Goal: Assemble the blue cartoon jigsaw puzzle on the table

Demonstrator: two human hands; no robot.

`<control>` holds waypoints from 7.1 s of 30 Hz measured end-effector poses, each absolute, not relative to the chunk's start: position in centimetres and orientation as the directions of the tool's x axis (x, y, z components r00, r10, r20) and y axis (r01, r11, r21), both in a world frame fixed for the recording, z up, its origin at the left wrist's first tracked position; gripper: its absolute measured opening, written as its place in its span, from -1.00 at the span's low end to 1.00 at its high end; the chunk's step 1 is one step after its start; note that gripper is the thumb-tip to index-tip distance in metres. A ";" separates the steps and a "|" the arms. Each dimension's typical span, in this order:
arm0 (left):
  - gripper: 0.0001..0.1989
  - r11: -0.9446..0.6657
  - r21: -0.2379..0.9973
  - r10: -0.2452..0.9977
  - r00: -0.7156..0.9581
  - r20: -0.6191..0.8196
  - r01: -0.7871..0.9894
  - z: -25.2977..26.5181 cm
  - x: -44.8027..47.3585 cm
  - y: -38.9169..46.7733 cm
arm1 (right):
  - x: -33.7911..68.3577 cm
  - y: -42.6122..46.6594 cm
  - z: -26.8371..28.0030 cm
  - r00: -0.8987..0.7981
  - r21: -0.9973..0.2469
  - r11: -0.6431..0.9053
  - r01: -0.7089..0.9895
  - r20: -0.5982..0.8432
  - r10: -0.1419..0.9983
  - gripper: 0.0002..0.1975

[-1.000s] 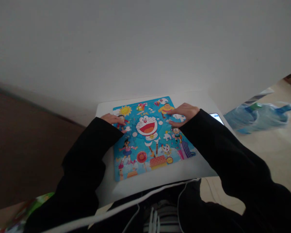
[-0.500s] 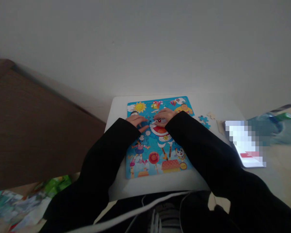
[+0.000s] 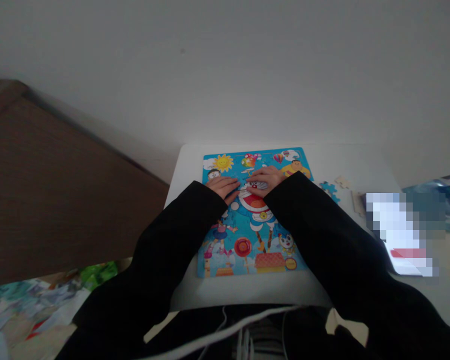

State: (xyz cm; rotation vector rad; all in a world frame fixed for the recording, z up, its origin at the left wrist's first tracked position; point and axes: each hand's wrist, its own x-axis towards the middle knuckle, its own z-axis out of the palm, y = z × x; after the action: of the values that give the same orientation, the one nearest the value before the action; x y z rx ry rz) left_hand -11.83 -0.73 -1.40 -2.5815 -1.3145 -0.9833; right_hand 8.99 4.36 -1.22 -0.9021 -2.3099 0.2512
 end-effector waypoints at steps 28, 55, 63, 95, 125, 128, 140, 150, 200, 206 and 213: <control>-0.74 -0.722 0.105 0.634 0.593 0.497 0.684 -2.5 -13.2 0.1 | 9.2 4.7 -1.0 -0.547 -0.503 0.669 0.547 0.391 0.740 -0.82; -0.82 -0.622 0.290 0.733 0.410 0.543 0.727 1.1 -11.9 -1.7 | 9.0 4.5 -0.8 -0.553 -0.467 0.671 0.575 0.382 0.740 -0.80; -0.84 -0.668 0.281 0.695 0.442 0.567 0.689 0.2 -12.2 -1.3 | 8.9 4.4 -0.6 -0.553 -0.472 0.676 0.566 0.391 0.736 -0.81; -0.71 -0.645 0.208 0.726 0.504 0.468 0.736 -1.2 -13.1 0.2 | 30.2 1.8 6.1 -0.313 -0.027 0.316 0.948 -0.250 0.916 -0.27; -0.67 -0.632 0.243 0.751 0.505 0.425 0.736 -1.1 -12.9 0.1 | 19.7 -4.3 4.4 -0.114 -0.834 -0.444 -0.327 -0.432 0.895 -0.67; -0.66 -0.616 0.252 0.768 0.498 0.404 0.746 -1.0 -12.8 0.0 | 20.9 -4.9 4.3 0.014 -0.930 -0.315 -0.190 -0.323 0.946 -0.71; -0.56 -0.734 0.130 0.672 0.686 0.279 0.666 5.5 -8.6 -1.4 | 22.1 -6.8 0.9 0.100 -0.931 -0.060 0.361 -0.025 0.995 -0.60; -0.57 -0.848 0.182 0.531 0.806 0.263 0.499 2.6 2.0 -3.6 | 21.7 -5.8 -0.2 0.008 -0.672 0.151 0.725 0.229 0.973 -0.63; -0.61 -0.815 0.262 0.578 0.758 0.301 0.517 0.2 2.4 -4.3 | 22.5 -7.1 -0.1 -0.225 -0.498 0.399 0.770 0.373 0.900 -0.73; -0.62 -0.802 0.268 0.598 0.719 0.354 0.534 -1.0 2.7 -4.0 | 23.9 -5.8 -2.2 -0.476 -0.258 0.542 0.800 0.278 0.835 -0.67; -0.62 -0.843 0.224 0.538 0.782 0.315 0.489 -0.1 2.2 -4.0 | 23.3 -5.1 -3.1 -0.525 -0.124 0.537 0.834 0.117 0.843 -0.66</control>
State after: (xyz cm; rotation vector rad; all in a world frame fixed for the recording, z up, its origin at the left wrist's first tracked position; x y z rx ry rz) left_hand 2.19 -4.03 -0.05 -3.0877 -0.8939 -0.6104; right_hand 23.33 -5.15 -3.07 -1.4355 -2.6084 0.0781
